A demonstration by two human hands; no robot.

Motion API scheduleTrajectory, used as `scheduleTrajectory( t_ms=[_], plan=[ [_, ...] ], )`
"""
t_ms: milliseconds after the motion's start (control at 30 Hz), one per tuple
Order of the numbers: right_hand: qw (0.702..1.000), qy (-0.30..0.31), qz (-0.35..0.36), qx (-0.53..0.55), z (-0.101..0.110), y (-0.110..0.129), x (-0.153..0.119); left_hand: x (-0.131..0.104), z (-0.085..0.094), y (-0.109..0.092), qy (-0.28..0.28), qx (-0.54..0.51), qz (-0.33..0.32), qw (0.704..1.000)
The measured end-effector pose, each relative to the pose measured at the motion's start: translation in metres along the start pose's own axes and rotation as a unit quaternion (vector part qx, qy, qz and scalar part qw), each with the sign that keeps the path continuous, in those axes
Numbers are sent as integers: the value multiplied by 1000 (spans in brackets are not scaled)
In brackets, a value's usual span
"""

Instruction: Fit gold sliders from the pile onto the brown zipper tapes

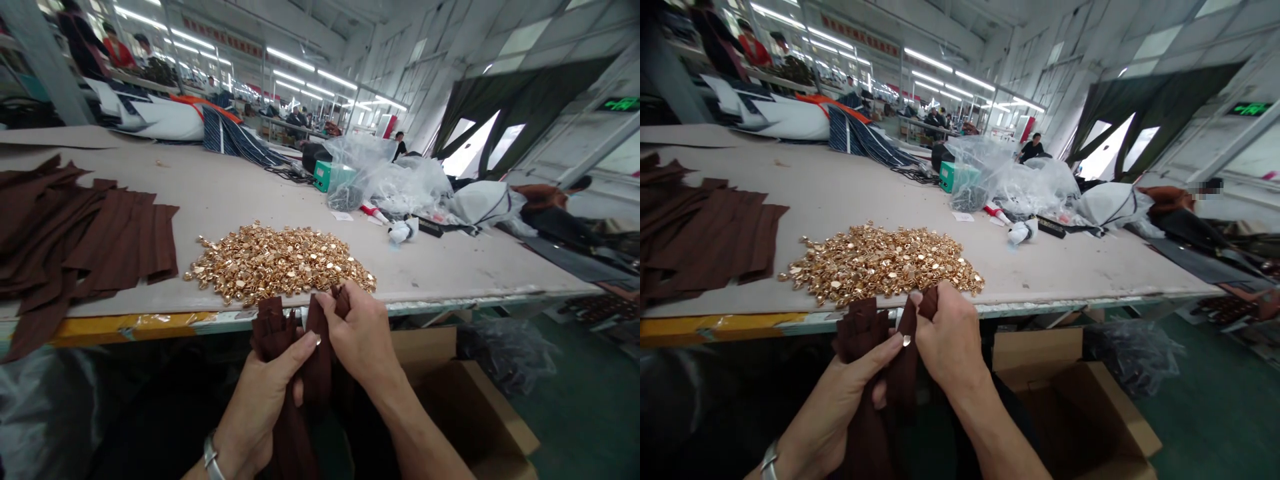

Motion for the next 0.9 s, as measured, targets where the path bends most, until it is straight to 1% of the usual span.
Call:
scheduleTrajectory(
  t_ms=[67,100,167,200,267,333,400,433,467,500,567,633,700,733,800,900],
  plan=[
    [999,-22,18,-27,2,5,10,2,-1,0,2,-6,10,1000],
    [1000,-17,17,-8,1,5,12,2,-1,1,3,-11,16,1000],
    [996,29,1,82,-5,6,13,3,-2,2,11,-23,23,999],
    [988,65,-10,142,-9,7,10,2,-2,3,16,-29,25,999],
    [957,138,-31,255,-15,10,2,0,-3,4,18,-26,17,999],
    [924,192,-49,327,-16,12,-8,-3,-3,8,17,-1,5,1000],
    [902,226,-72,361,-14,11,-16,-5,-3,14,30,23,-1,999],
    [898,232,-85,365,-13,8,-18,-5,-3,17,37,28,0,999],
    [900,227,-95,360,-11,5,-18,-6,-2,20,44,27,2,999],
    [909,209,-99,346,-9,2,-16,-6,0,22,47,23,4,999],
    [944,152,-83,282,-2,-2,-7,-5,5,22,39,17,6,999],
    [975,107,-44,190,2,1,2,-4,10,19,28,9,2,1000],
    [991,95,12,95,-1,11,9,-4,13,16,19,4,-1,1000],
    [993,97,44,47,-5,18,12,-4,14,15,16,5,-2,1000],
    [988,106,97,-51,-14,30,16,-3,15,16,12,8,6,1000],
    [967,124,121,-188,-29,38,20,-2,16,19,12,8,24,1000]
  ],
)
Point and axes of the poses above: each hand's wrist, its own x-axis towards the middle knuckle, its own z-axis out of the back of the hand, y = z × x, the point moved 6 cm from there along x, towards the middle knuckle, and after that the axes turned 6 degrees about z, right-handed, at the moved point
